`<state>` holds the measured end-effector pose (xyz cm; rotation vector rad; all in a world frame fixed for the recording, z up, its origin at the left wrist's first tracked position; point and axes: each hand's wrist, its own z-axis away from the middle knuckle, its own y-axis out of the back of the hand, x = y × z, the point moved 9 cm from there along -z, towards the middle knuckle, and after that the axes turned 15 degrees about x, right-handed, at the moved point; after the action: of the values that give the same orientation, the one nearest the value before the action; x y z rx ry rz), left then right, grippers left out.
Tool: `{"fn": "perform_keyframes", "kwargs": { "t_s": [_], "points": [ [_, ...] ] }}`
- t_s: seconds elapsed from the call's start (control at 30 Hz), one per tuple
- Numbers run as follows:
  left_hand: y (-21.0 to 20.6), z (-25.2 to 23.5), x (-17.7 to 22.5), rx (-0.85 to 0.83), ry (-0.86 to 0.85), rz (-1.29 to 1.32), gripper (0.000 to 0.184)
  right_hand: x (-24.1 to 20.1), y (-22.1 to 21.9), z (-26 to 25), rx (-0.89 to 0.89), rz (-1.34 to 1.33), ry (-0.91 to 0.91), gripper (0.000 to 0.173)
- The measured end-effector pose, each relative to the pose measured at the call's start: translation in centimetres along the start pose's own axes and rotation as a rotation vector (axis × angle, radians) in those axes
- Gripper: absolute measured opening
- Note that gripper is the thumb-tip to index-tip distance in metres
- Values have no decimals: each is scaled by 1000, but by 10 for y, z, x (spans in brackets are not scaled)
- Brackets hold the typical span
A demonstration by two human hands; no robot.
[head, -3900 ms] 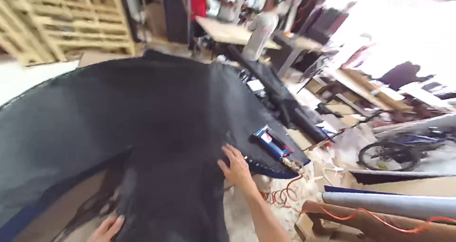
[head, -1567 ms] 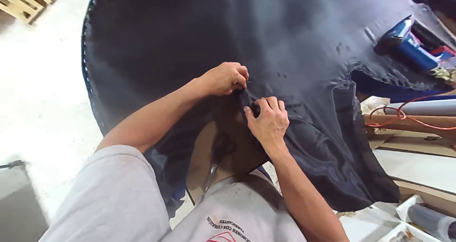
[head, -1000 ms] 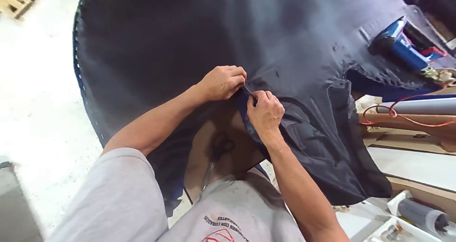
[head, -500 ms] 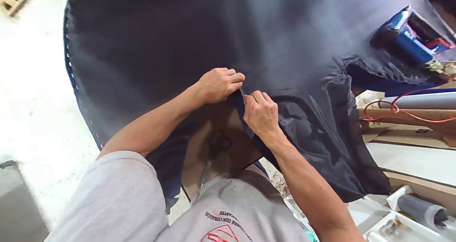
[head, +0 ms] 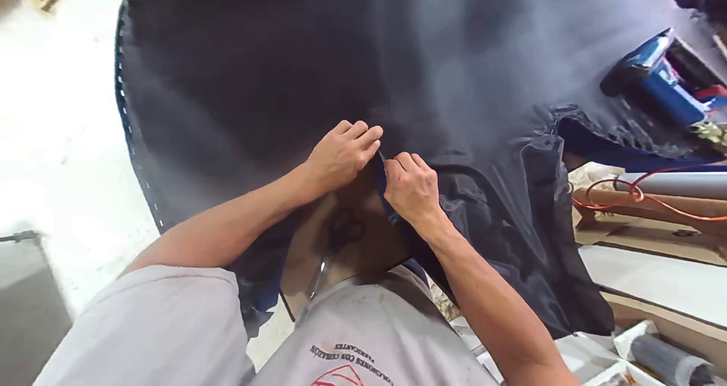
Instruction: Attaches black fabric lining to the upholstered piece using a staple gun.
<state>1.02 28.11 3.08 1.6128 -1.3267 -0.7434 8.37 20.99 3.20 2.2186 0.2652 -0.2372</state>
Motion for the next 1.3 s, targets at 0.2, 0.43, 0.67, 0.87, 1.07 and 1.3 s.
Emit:
{"fn": "perform_keyframes", "kwargs": {
  "t_s": [0.2,0.43,0.67,0.87,1.07,1.3],
  "points": [
    [-11,21,15,-35,455,-129,53,9,-1,-1,5,-60,-30,21],
    [-37,47,17,-211,766,3,84,13,-4,-5,-61,-74,-60,23],
    [-54,55,14,-90,837,94,86,17,-3,-7,-44,-105,-99,20],
    [-54,53,14,12,805,182,80,17,-3,-11,-86,-67,-107,19],
    [-56,55,16,39,865,175,80,19,-3,-9,-21,-89,-102,17],
    [-60,56,17,48,882,192,76,24,2,-10,-197,-146,-108,20]
  ]
}}
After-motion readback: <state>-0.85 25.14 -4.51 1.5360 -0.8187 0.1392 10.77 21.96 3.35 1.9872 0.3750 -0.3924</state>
